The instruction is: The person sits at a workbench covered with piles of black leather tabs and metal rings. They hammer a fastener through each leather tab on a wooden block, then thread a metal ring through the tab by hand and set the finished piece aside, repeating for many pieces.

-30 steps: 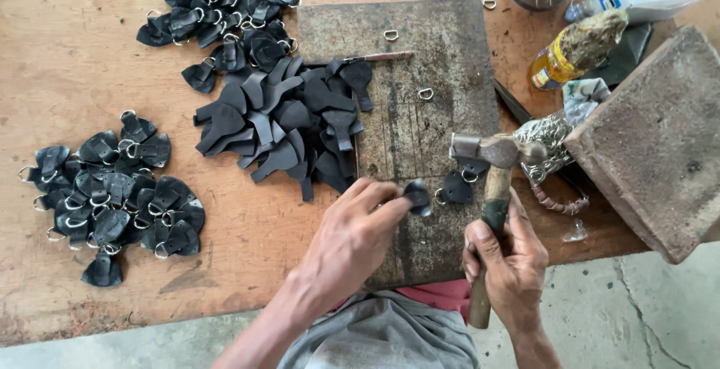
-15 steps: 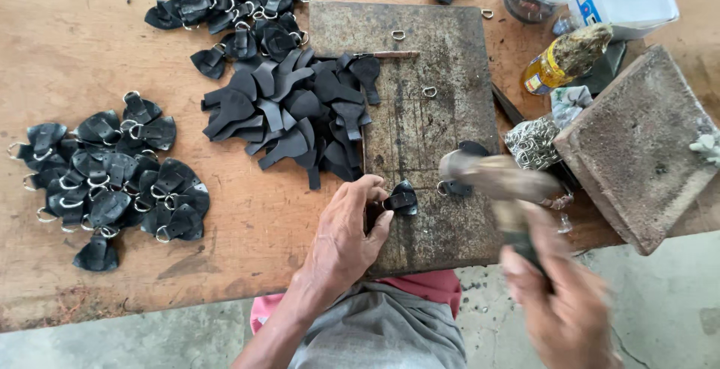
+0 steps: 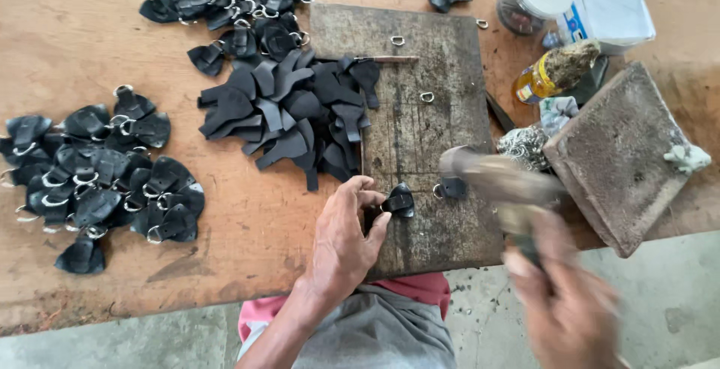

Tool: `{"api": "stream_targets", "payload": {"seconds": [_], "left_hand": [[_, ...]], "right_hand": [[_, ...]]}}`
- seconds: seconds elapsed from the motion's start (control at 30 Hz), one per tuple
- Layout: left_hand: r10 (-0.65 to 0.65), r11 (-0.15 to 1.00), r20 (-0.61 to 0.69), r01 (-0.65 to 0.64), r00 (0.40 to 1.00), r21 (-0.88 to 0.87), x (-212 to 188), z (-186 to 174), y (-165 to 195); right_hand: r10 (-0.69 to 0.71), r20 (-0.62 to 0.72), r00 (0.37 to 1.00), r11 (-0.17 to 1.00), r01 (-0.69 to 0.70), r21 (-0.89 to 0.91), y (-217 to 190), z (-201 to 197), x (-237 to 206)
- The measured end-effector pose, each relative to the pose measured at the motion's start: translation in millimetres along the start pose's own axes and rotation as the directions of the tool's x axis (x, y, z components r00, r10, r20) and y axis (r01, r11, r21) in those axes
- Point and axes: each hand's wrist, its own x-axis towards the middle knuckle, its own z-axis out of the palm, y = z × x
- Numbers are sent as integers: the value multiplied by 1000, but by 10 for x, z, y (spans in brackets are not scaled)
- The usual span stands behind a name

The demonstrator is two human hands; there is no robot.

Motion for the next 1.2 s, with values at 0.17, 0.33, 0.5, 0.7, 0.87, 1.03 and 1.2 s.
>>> {"api": "stream_targets", "payload": {"seconds": [0.17, 0.33, 0.5, 0.7, 0.87, 1.03, 1.2], "left_hand": [[-4, 1000, -4, 4, 1000, -15, 8, 23, -35], [-12, 1000, -29, 12, 1000, 11, 46, 22, 1], [-87, 994, -10, 87, 996, -71, 20, 20, 18], [-53, 996, -31, 51, 998, -69, 1, 38, -55], [-96, 986, 19, 98, 995, -134, 80, 7, -35], [-81, 994, 18, 82, 997, -71, 46, -229, 43], [61, 972, -34, -52, 998, 230, -100, -935, 72]], "right_hand": [[192, -292, 937, 945, -96, 312, -240, -100, -101], [-119, 224, 967, 974, 158, -164, -16, 387, -146], [23, -130, 991, 1000, -24, -7, 149, -94, -159], [160, -172, 972, 983, -141, 118, -189, 161, -44], [72, 313, 947, 995, -49, -82, -235, 499, 146], [236, 232, 944, 971, -240, -13, -365, 473, 243], [170, 294, 941, 916, -260, 304, -388, 944, 213]]}}
